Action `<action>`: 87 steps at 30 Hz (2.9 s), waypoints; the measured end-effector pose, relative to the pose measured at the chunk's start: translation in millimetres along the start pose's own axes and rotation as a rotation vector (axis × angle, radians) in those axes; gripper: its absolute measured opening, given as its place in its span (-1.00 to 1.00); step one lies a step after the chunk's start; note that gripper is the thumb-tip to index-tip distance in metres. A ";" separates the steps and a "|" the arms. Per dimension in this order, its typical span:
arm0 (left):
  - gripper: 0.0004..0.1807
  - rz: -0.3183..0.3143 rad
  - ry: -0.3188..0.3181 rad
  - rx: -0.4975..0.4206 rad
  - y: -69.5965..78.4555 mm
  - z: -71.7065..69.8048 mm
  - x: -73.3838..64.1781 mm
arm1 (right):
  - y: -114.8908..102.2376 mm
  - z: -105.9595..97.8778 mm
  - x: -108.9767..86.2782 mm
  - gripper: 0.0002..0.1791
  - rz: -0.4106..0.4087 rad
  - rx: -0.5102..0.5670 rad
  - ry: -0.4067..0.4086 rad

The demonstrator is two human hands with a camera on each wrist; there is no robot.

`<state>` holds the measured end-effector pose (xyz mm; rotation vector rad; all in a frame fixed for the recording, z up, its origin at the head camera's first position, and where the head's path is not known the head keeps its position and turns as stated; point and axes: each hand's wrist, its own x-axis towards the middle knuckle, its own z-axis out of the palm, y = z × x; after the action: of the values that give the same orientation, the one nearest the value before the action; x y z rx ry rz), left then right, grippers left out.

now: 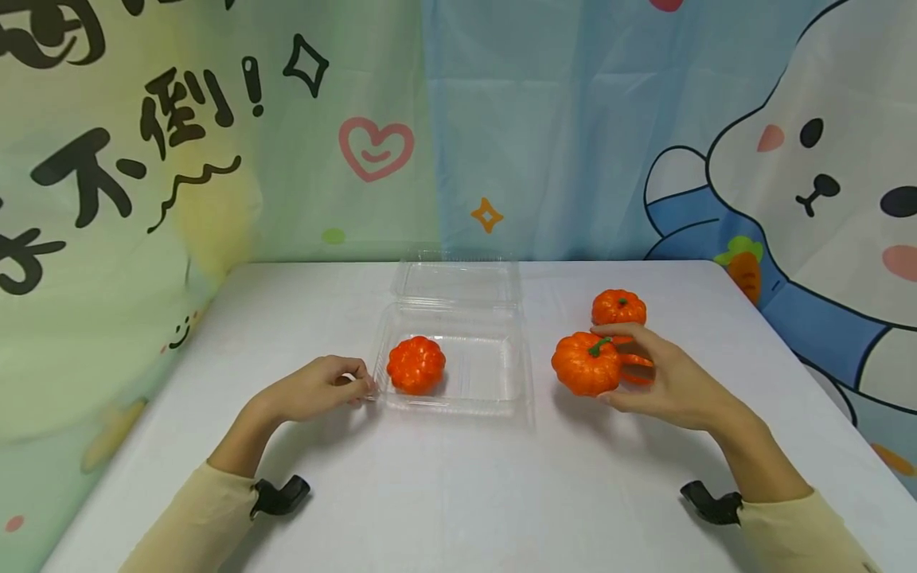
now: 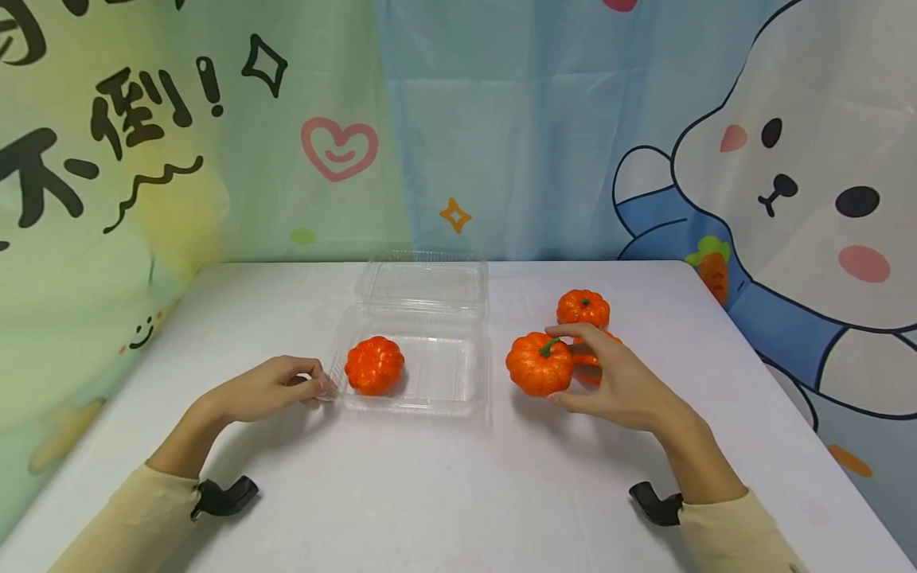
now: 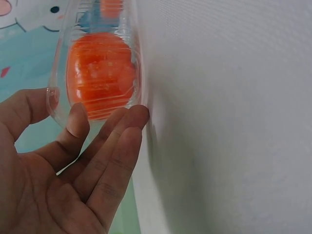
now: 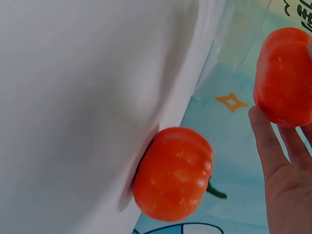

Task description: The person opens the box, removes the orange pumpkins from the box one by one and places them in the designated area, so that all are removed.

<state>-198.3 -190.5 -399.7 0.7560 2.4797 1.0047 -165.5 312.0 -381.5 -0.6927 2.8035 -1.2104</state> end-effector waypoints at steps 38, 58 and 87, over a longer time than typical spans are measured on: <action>-0.77 -0.014 -0.007 -0.009 -1.2 -0.6 2.3 | 28.0 -29.0 -66.6 -0.05 0.145 -0.186 -0.106; -0.77 -0.009 -0.006 -0.007 -2.6 -0.3 2.9 | 37.2 -28.1 -71.0 -0.02 0.196 -0.173 -0.124; -0.77 -0.012 -0.015 -0.042 -2.0 1.5 -0.1 | 10.5 -17.8 -31.7 -0.14 0.007 -0.233 0.006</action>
<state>-198.2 -191.0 -402.1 0.7317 2.4391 1.0400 -144.3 343.3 -381.3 -0.6883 2.9792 -0.8932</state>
